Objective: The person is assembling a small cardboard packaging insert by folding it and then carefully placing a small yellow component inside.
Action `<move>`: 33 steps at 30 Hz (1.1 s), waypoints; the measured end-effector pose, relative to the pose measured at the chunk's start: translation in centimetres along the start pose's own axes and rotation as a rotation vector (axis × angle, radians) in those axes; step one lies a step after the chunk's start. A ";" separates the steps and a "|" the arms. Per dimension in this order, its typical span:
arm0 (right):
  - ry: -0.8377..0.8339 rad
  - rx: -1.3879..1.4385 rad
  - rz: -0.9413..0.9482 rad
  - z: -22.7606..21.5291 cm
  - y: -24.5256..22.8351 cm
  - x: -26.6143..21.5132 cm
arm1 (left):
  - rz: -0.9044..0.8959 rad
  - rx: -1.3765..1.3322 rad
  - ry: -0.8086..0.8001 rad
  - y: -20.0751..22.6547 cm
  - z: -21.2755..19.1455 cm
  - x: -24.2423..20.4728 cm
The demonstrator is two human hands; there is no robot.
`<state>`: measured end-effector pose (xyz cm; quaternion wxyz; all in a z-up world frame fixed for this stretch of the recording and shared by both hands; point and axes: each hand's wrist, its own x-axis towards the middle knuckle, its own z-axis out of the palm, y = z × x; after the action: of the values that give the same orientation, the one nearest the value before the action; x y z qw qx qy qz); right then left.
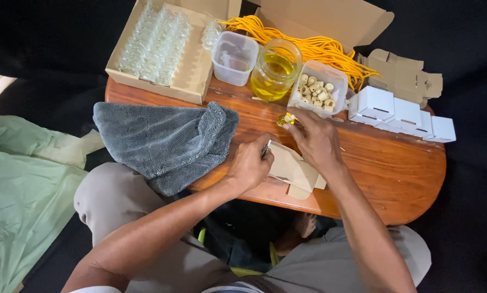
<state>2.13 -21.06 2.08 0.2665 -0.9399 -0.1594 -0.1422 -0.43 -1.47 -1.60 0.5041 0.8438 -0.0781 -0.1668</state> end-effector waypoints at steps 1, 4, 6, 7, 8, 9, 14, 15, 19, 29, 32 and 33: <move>-0.001 -0.004 0.007 0.5 0.4 0.0 | 0.007 -0.012 -0.004 -0.1 0.1 -0.2; -0.012 -0.015 0.029 1.3 1.9 -0.2 | 0.020 -0.012 0.003 -0.1 0.4 -0.1; 0.085 -0.018 0.079 0.6 1.6 -0.8 | 0.017 -0.037 0.003 0.0 0.5 -0.2; 0.182 -0.021 0.125 0.3 1.4 -1.0 | 0.014 -0.063 0.008 0.1 0.5 -0.3; 0.180 -0.020 0.125 -1.0 0.1 -1.3 | 0.012 -0.063 0.009 0.3 0.3 -0.2; 0.236 0.156 0.188 -2.4 -1.2 -1.7 | 0.012 -0.083 0.016 0.5 0.3 -0.2; 0.259 0.404 0.373 -5.0 -4.0 -5.3 | -0.006 -0.108 0.026 1.0 0.5 -0.2; 0.231 0.492 0.442 -4.5 -4.7 -5.9 | 0.009 -0.121 0.033 1.1 0.6 -0.3; 0.113 0.415 0.380 -2.7 -4.9 -6.6 | 0.046 -0.134 0.038 1.4 0.7 -0.6; 0.158 0.284 0.241 -1.6 -5.8 -6.2 | 0.095 -0.346 0.036 -0.6 1.6 0.5; 0.155 0.228 0.237 -1.3 -6.1 -6.3 | 0.167 -0.330 0.032 0.5 1.1 -0.1; 0.153 0.210 0.246 -1.0 -5.8 -6.5 | 0.210 -0.287 0.032 1.0 0.9 -0.5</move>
<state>-6.14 -18.36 3.31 0.3898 -0.9057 -0.0364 -0.1624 -1.17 -2.50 -0.99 0.6350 0.7530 -0.1330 -0.1095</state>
